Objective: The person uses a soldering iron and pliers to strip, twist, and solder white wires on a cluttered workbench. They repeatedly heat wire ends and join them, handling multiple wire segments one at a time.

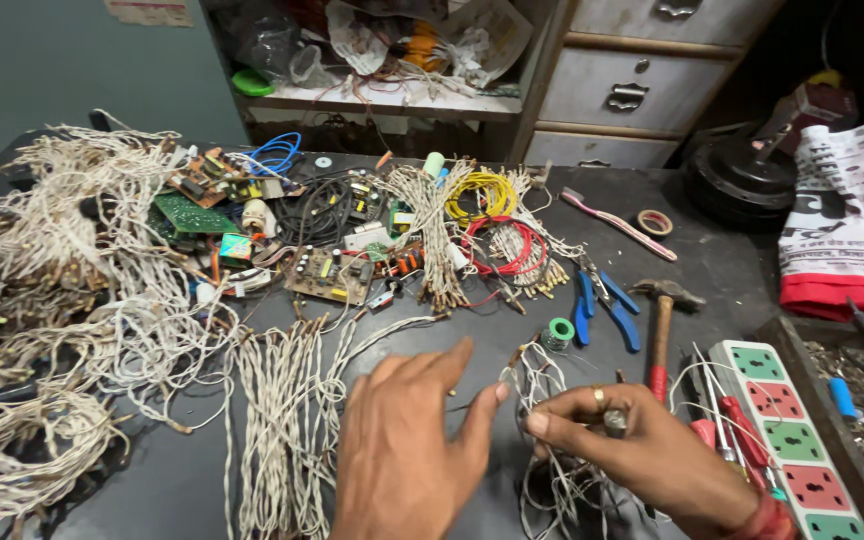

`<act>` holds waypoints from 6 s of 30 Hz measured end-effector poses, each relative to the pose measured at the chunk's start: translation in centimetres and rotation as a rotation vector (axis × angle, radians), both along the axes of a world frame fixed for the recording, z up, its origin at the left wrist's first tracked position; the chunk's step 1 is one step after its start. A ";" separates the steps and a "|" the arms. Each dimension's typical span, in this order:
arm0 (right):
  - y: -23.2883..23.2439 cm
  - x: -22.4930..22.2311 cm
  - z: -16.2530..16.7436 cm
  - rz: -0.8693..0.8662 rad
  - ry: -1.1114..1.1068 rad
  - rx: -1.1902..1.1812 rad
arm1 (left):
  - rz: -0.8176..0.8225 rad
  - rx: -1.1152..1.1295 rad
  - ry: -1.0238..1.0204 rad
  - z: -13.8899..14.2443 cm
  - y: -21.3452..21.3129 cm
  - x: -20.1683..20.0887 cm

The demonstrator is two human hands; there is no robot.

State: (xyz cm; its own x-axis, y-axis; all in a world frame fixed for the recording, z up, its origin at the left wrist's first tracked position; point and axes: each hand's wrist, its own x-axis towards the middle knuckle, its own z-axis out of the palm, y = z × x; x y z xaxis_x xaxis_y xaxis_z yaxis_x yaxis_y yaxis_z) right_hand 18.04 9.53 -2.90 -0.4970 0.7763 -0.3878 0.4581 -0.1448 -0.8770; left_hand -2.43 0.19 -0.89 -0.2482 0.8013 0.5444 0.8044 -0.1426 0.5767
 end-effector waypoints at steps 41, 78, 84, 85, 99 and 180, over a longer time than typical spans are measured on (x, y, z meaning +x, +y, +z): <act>-0.3 2.0 4.8 -0.545 1.256 0.147 | -0.062 -0.618 -0.461 1.2 0.3 2.0; -1.8 -1.9 6.8 -0.495 1.278 0.148 | -0.197 -0.530 -0.299 -0.3 0.2 2.0; -1.8 -2.0 6.7 -0.478 1.277 0.146 | -0.203 -0.510 -0.280 -0.2 0.1 2.1; -1.7 -2.1 6.7 -0.480 1.270 0.154 | -0.207 -0.500 -0.275 -0.2 0.2 2.1; -2.0 -2.5 7.2 -0.498 1.269 0.160 | -0.180 -0.491 -0.276 -0.1 0.3 2.1; -4.0 -4.8 0.9 -0.018 -0.049 0.939 | -0.183 -0.715 -0.368 2.3 0.9 -3.7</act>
State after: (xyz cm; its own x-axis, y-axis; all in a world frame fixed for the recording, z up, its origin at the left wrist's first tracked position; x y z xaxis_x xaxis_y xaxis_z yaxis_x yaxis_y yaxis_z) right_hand 13.22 5.48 -2.04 -0.4818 0.7894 0.3804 0.5021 0.6044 -0.6185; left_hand -6.15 1.11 1.40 -0.1432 0.9687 -0.2028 0.5461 0.2482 0.8001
